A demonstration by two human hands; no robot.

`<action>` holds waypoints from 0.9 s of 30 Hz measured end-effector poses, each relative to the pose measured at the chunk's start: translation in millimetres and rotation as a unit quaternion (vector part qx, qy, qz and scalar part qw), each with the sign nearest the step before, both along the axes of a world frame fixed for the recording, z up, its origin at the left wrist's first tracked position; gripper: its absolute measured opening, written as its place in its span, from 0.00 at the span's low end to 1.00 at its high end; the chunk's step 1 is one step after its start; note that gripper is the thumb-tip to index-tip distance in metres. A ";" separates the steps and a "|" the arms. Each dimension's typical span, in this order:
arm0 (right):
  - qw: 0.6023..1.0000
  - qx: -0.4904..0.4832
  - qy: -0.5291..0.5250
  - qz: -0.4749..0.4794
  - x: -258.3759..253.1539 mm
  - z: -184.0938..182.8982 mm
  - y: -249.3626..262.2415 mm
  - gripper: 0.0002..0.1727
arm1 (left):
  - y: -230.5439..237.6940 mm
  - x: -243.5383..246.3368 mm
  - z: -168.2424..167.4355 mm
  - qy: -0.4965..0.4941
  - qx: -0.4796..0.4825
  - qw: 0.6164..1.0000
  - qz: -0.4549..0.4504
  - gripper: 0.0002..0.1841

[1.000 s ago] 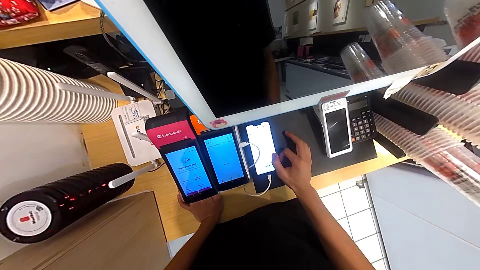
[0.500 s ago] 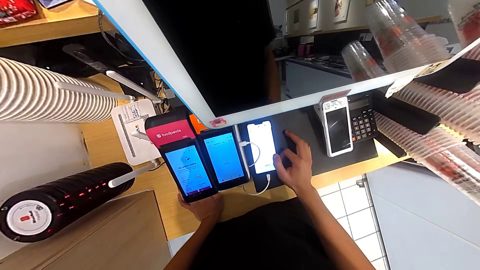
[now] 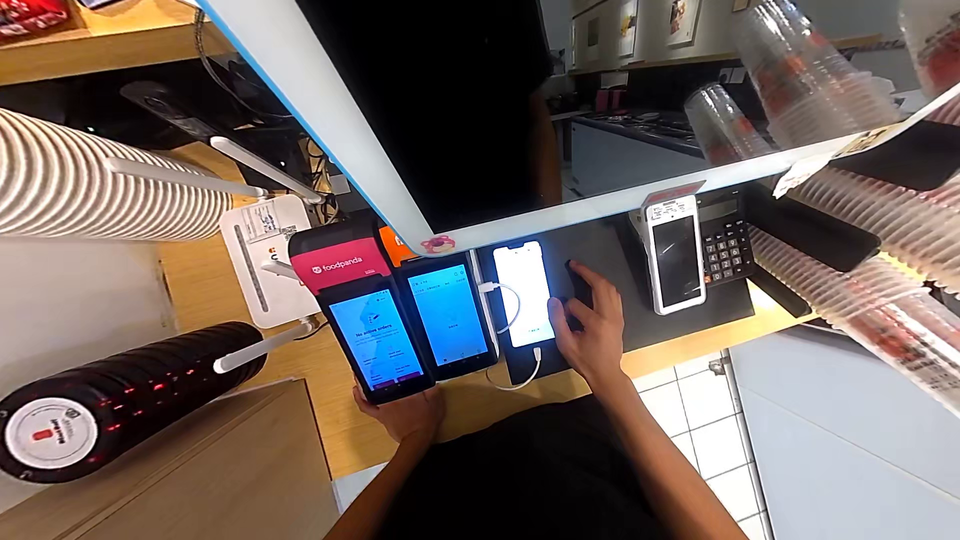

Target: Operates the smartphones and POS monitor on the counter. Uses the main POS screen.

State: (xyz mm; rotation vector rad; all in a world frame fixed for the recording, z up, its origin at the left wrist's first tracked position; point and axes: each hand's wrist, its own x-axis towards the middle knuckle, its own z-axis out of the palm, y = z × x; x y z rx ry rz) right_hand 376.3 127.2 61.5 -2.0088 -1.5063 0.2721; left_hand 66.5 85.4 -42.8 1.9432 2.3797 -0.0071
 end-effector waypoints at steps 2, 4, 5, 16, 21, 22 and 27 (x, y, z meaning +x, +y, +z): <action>1.000 0.009 0.008 0.003 0.4 -0.4 -0.1 0.25 | -1.0 -0.5 0.2 -0.002 -0.009 1.000 -0.005 0.36; 1.000 0.012 0.014 0.007 0.7 0.5 -0.2 0.25 | -1.2 -0.8 0.2 0.001 -0.016 1.000 -0.006 0.36; 1.000 0.012 0.015 0.008 1.0 1.0 -0.3 0.26 | -1.1 -0.6 -0.3 0.004 -0.016 1.000 -0.003 0.35; 1.000 -0.002 -0.004 0.011 0.2 1.4 0.4 0.20 | 1.3 2.1 2.4 0.006 -0.009 1.000 0.001 0.34; 1.000 -0.001 0.002 0.003 -0.5 1.2 0.6 0.22 | 1.3 1.6 2.7 0.006 -0.008 1.000 0.002 0.35; 1.000 0.000 0.002 0.002 -0.4 1.2 0.5 0.22 | 1.4 1.9 3.1 0.006 -0.010 1.000 0.003 0.35; 1.000 0.009 0.009 0.007 1.0 0.7 0.5 0.24 | 1.1 2.1 2.5 0.002 -0.008 1.000 0.003 0.35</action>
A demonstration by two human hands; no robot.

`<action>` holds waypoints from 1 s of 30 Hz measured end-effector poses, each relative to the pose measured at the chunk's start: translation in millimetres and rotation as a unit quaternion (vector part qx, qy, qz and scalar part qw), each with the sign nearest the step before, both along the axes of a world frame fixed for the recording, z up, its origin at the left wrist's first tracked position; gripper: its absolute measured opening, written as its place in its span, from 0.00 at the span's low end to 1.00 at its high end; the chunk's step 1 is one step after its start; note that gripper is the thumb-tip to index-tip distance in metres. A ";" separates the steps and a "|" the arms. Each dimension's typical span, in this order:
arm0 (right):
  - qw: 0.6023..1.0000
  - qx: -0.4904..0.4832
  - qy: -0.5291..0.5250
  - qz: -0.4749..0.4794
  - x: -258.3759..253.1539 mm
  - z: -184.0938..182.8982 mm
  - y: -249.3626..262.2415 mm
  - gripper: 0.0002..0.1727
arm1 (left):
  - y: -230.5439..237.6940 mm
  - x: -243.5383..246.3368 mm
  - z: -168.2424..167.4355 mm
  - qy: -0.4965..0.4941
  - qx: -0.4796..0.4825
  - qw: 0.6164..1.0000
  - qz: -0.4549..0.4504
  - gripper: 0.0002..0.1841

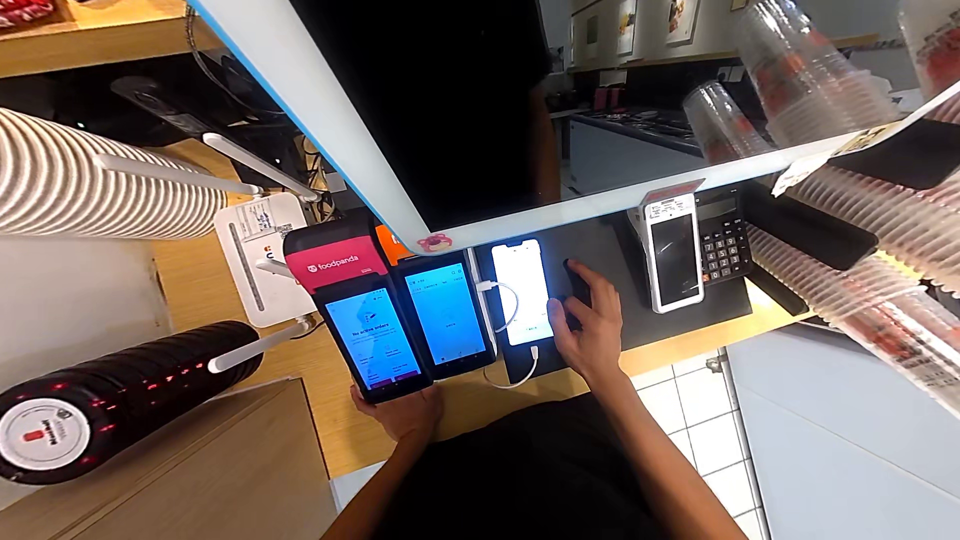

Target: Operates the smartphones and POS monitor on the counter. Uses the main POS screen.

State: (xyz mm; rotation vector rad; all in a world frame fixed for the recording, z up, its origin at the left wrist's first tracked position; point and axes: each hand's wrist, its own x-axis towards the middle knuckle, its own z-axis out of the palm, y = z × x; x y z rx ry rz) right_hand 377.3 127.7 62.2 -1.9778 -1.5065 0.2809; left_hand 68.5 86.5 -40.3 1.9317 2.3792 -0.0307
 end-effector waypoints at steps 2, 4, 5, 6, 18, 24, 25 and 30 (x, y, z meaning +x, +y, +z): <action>1.000 0.003 0.004 0.007 1.0 0.2 -0.4 0.25 | 0.2 0.0 0.1 0.004 0.003 1.000 -0.001 0.34; 1.000 0.003 0.008 0.012 1.9 0.6 -1.3 0.26 | -1.2 -1.2 -1.7 0.002 0.008 1.000 -0.004 0.35; 1.000 0.003 0.009 0.014 2.4 0.7 -1.7 0.27 | -2.2 -2.6 -4.1 -0.007 0.011 1.000 -0.004 0.37; 1.000 0.003 0.009 0.016 3.2 1.1 -1.8 0.27 | -3.0 -3.5 -6.7 -0.015 0.024 1.000 -0.005 0.38; 0.999 0.000 -0.022 0.028 2.4 2.1 1.5 0.22 | 2.7 -2.8 -6.7 -0.051 0.088 0.995 0.015 0.43; 0.998 -0.021 -0.053 0.008 -0.9 0.9 4.4 0.22 | 5.2 -0.3 -1.5 -0.070 0.105 0.992 0.028 0.43; 0.998 -0.023 -0.051 0.006 -1.2 1.7 5.0 0.22 | 5.4 0.2 -0.5 -0.071 0.107 0.991 0.027 0.43; 0.999 -0.016 -0.041 0.003 -1.0 2.4 5.9 0.24 | 4.4 -0.7 -0.7 -0.074 0.124 0.989 0.022 0.42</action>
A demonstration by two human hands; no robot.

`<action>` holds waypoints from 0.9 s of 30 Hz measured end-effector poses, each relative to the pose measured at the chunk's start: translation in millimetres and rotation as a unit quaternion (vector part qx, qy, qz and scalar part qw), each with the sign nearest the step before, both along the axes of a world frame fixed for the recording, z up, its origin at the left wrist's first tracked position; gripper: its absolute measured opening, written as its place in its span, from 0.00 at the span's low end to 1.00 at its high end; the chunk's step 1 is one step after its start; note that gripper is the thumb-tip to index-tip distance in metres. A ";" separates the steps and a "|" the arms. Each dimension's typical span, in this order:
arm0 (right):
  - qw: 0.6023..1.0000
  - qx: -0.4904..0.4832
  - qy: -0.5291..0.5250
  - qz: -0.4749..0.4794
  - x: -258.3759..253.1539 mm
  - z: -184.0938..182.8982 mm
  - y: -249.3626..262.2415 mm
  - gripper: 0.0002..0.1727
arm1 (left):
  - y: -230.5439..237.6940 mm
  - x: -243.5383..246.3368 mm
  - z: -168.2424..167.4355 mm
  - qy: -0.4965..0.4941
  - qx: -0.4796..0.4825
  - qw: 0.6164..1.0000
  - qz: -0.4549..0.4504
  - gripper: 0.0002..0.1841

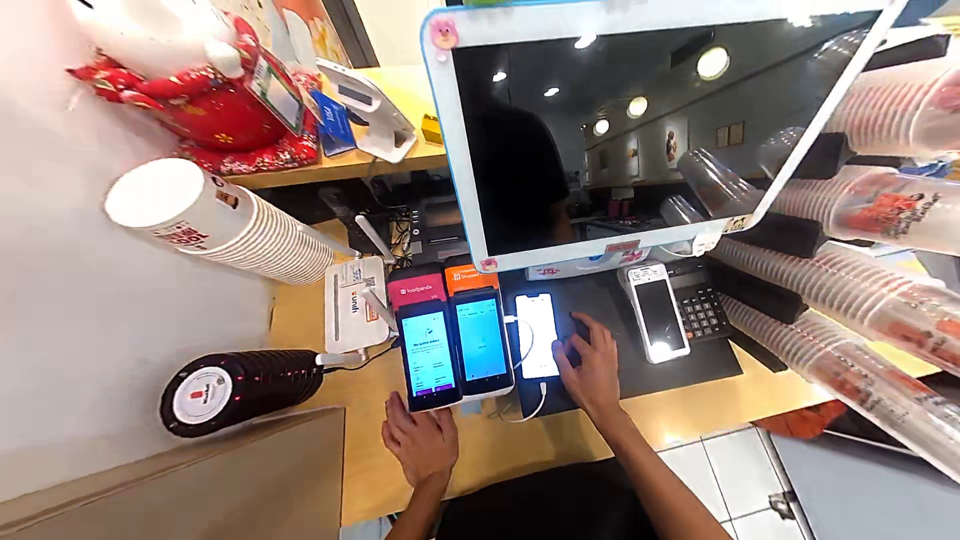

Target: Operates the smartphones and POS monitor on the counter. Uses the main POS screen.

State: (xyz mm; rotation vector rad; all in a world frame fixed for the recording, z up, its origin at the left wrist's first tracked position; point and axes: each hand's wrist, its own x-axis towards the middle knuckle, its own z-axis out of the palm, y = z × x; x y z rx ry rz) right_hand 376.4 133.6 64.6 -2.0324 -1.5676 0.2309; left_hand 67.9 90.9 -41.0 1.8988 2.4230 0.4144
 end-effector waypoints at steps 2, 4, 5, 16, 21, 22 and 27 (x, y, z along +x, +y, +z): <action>1.000 0.009 0.012 0.003 0.8 0.4 -0.6 0.26 | 0.0 0.3 0.7 0.000 0.002 1.000 -0.001 0.42; 1.000 0.012 0.025 0.006 1.7 1.9 -1.6 0.28 | -0.1 1.1 1.8 -0.003 -0.003 1.000 0.003 0.43; 0.999 0.011 0.031 0.007 2.0 2.1 -2.0 0.29 | -0.3 1.4 2.4 -0.003 -0.008 1.000 0.006 0.43; 0.997 0.018 0.047 0.067 8.4 2.3 -7.5 0.25 | -1.3 5.3 5.9 0.002 -0.007 1.000 0.014 0.41; 0.993 -0.017 0.041 0.105 8.9 3.6 -8.2 0.27 | -2.6 4.3 7.2 -0.011 -0.003 1.000 0.003 0.41; 0.994 -0.024 0.045 0.096 8.3 3.6 -7.1 0.28 | -3.0 4.4 7.4 -0.016 0.001 1.000 0.000 0.42; 0.993 -0.024 0.075 0.084 8.1 6.3 -6.9 0.30 | -1.9 5.2 13.0 -0.056 0.007 0.998 -0.005 0.42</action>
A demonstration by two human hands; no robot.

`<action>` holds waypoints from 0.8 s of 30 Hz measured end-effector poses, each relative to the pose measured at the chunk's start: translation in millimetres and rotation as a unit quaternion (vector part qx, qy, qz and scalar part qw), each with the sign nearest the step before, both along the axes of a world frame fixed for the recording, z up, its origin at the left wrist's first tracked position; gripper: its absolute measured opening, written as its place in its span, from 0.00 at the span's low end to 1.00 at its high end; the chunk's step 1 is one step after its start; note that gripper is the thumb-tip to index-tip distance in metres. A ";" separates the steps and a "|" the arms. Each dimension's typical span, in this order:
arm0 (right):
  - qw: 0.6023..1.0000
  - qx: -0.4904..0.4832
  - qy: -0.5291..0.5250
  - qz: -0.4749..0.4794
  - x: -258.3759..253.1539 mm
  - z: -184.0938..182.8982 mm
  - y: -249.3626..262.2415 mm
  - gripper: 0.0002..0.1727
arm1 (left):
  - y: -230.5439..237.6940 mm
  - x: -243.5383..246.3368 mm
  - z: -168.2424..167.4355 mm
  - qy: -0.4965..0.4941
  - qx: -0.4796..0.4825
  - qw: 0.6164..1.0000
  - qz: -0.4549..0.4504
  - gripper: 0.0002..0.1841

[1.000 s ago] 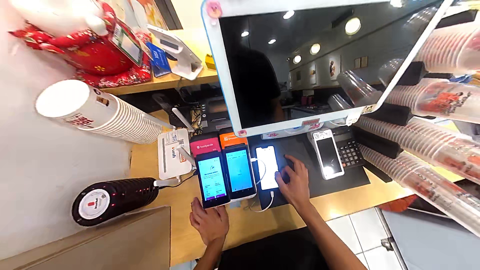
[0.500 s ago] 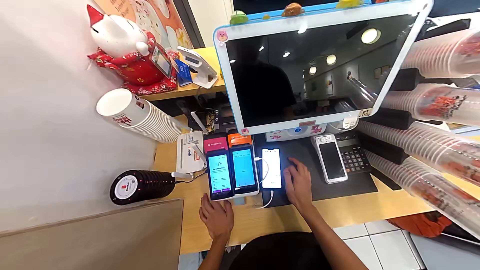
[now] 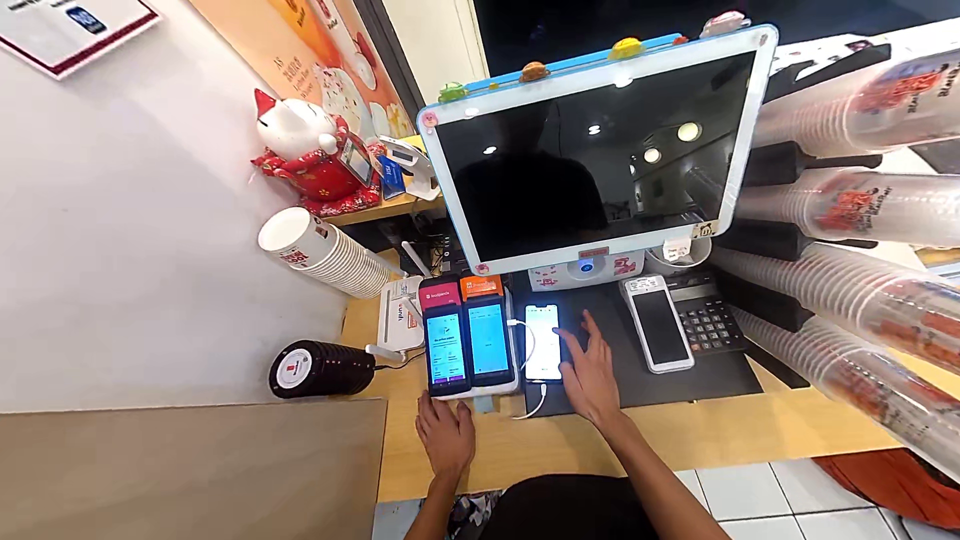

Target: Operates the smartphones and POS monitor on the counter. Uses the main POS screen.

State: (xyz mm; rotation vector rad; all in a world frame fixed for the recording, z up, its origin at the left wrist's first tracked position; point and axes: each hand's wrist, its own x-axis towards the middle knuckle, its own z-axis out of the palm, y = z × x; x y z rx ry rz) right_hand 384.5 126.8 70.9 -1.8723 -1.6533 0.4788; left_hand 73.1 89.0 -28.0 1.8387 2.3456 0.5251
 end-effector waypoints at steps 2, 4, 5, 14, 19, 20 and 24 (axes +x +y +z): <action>1.000 0.011 0.013 0.008 1.1 0.2 -1.1 0.26 | 0.4 1.4 3.1 -0.013 -0.021 1.000 0.008 0.42; 1.000 0.007 0.012 0.012 1.4 0.4 -1.1 0.24 | -0.7 3.1 3.2 -0.019 -0.030 0.999 0.014 0.42; 1.000 0.002 0.009 0.013 1.4 0.8 -0.7 0.24 | -1.7 4.4 2.6 -0.023 -0.032 0.999 0.018 0.42; 0.999 -0.006 0.035 0.011 2.7 2.7 1.5 0.32 | -11.7 9.2 -13.1 0.027 -0.003 0.999 0.023 0.40; 0.993 -0.037 0.105 0.024 14.2 4.9 13.2 0.32 | -10.7 13.5 -14.8 0.054 -0.011 0.998 0.039 0.39; 0.993 -0.038 0.105 0.032 15.5 4.1 18.5 0.32 | -10.7 13.3 -14.6 0.054 -0.013 0.998 0.041 0.39; 0.996 -0.010 0.066 0.062 6.6 -2.0 38.5 0.31 | -10.8 10.7 -13.7 0.052 -0.010 0.998 0.043 0.40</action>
